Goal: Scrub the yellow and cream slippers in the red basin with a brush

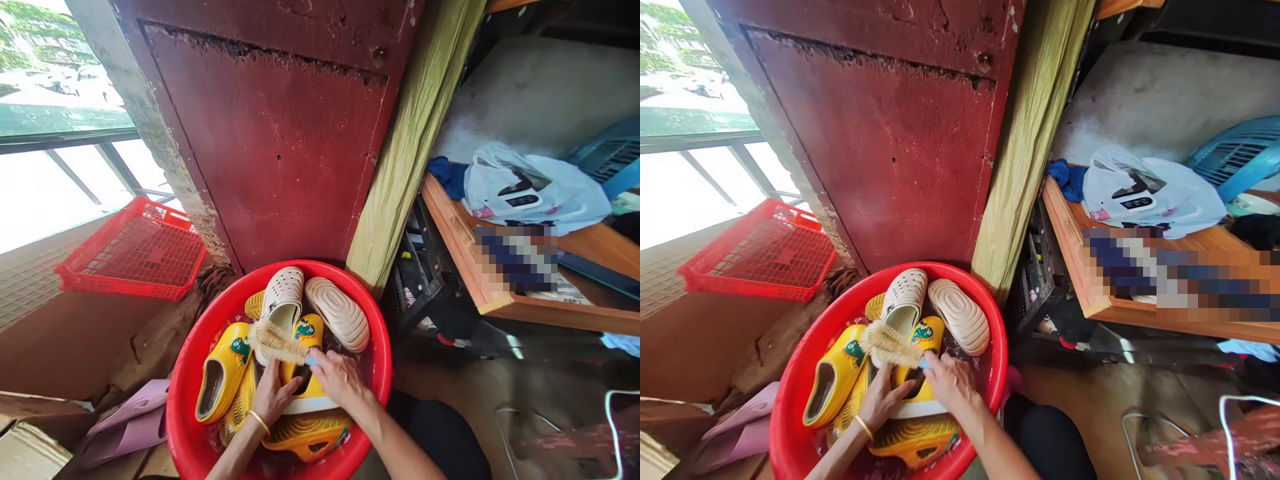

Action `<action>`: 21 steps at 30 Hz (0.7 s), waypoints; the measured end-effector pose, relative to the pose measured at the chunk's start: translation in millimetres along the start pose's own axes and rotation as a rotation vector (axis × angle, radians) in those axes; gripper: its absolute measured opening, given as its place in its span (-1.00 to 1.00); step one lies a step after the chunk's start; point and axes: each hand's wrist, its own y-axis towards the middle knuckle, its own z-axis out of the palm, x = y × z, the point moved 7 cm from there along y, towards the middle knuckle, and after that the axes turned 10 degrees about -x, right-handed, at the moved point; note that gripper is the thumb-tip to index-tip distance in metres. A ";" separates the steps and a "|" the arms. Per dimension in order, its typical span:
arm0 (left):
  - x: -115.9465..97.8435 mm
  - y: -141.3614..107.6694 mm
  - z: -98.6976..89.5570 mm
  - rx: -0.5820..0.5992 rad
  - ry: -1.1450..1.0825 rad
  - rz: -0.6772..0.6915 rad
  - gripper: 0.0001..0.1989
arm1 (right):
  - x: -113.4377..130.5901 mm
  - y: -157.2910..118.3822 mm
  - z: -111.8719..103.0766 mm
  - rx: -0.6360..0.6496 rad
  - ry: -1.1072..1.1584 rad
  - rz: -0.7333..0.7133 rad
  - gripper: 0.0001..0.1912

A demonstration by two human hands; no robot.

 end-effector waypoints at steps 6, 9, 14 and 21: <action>18.6 6.0 -3.6 -0.062 -0.250 -0.285 -0.50 | -39.9 13.5 -11.4 -0.175 0.035 0.174 -0.59; 23.3 -1.2 -6.0 -0.039 -0.487 -0.470 -0.41 | -25.8 8.0 -8.3 -0.207 0.142 0.061 -0.57; 21.5 -10.1 -16.3 -0.078 -0.610 -0.591 -0.29 | -25.3 9.1 -16.4 -0.218 0.128 0.040 -0.56; 21.4 -12.2 -17.8 -0.142 -0.661 -0.651 -0.30 | -18.8 4.0 -23.2 -0.277 0.171 0.020 -0.57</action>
